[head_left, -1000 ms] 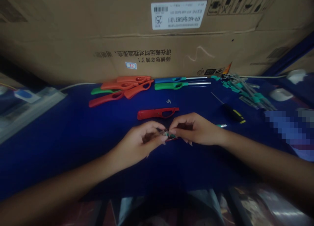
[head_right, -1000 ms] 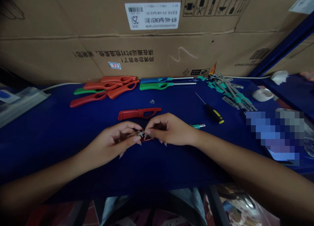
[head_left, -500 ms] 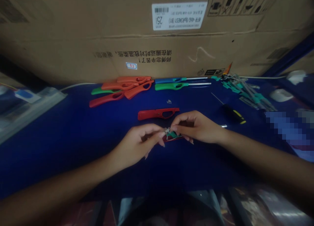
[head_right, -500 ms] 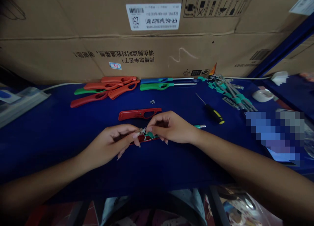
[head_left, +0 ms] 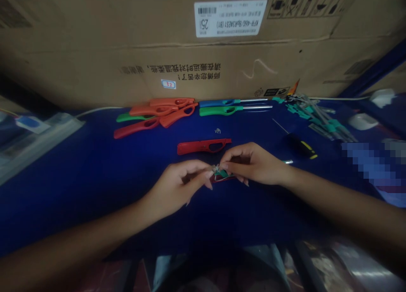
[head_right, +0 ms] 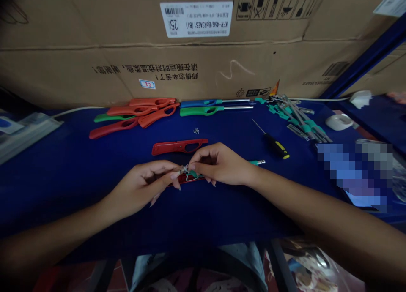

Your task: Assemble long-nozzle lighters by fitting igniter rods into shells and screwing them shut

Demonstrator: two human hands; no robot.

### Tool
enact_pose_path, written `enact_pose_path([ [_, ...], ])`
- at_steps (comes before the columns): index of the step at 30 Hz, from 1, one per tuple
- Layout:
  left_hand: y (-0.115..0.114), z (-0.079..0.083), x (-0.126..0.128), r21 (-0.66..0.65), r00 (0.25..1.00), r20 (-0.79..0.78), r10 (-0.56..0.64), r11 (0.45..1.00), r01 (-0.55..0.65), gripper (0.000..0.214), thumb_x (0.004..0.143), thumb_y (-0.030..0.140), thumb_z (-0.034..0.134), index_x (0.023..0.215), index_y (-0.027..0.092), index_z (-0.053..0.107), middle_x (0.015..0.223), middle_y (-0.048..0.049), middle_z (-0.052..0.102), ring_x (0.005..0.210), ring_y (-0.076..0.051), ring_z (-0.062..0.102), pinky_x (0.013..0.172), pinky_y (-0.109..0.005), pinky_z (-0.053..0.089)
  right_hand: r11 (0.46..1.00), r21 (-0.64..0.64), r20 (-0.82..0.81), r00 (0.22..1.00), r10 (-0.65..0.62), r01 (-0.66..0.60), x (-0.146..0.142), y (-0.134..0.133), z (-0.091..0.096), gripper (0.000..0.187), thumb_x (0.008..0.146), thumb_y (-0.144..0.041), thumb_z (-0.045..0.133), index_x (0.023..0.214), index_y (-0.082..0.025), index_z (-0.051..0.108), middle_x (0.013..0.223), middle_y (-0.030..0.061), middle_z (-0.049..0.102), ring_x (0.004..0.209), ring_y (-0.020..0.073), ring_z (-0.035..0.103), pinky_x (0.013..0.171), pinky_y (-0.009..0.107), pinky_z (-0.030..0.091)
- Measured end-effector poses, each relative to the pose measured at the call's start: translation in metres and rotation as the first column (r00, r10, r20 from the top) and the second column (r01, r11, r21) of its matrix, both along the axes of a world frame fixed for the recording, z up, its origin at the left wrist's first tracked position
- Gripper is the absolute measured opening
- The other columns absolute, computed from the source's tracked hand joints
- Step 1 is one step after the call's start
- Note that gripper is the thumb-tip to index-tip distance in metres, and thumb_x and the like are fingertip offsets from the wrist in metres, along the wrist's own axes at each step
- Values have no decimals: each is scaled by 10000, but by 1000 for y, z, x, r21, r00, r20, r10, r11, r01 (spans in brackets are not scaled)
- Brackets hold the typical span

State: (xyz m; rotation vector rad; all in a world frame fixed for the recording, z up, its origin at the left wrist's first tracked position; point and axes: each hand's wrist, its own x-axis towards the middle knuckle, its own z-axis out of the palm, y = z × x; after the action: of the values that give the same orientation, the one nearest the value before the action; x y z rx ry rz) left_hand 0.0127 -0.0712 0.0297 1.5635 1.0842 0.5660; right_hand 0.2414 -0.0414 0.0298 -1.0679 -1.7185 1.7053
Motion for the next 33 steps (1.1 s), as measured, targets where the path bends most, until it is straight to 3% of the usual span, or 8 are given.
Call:
enact_pose_path([
  [15, 1, 1, -1, -49, 1000, 20, 18, 999, -17, 290, 956, 390, 597, 1051, 135, 696, 860, -51, 744, 410, -33, 476, 393, -152, 408, 999, 20, -48, 998, -37, 38, 0, -1, -5, 337, 797, -439, 786, 892, -123, 721, 620, -22, 633, 477, 64, 550, 450, 188, 509],
  [33, 0, 1, 2, -33, 999, 8, 40, 999, -40, 274, 941, 384, 600, 933, 136, 718, 830, -39, 741, 373, -24, 448, 367, -150, 378, 996, 84, -60, 998, -32, 37, -2, -1, -9, 280, 822, -398, 772, 849, -131, 690, 609, -33, 613, 471, 51, 520, 448, 178, 448],
])
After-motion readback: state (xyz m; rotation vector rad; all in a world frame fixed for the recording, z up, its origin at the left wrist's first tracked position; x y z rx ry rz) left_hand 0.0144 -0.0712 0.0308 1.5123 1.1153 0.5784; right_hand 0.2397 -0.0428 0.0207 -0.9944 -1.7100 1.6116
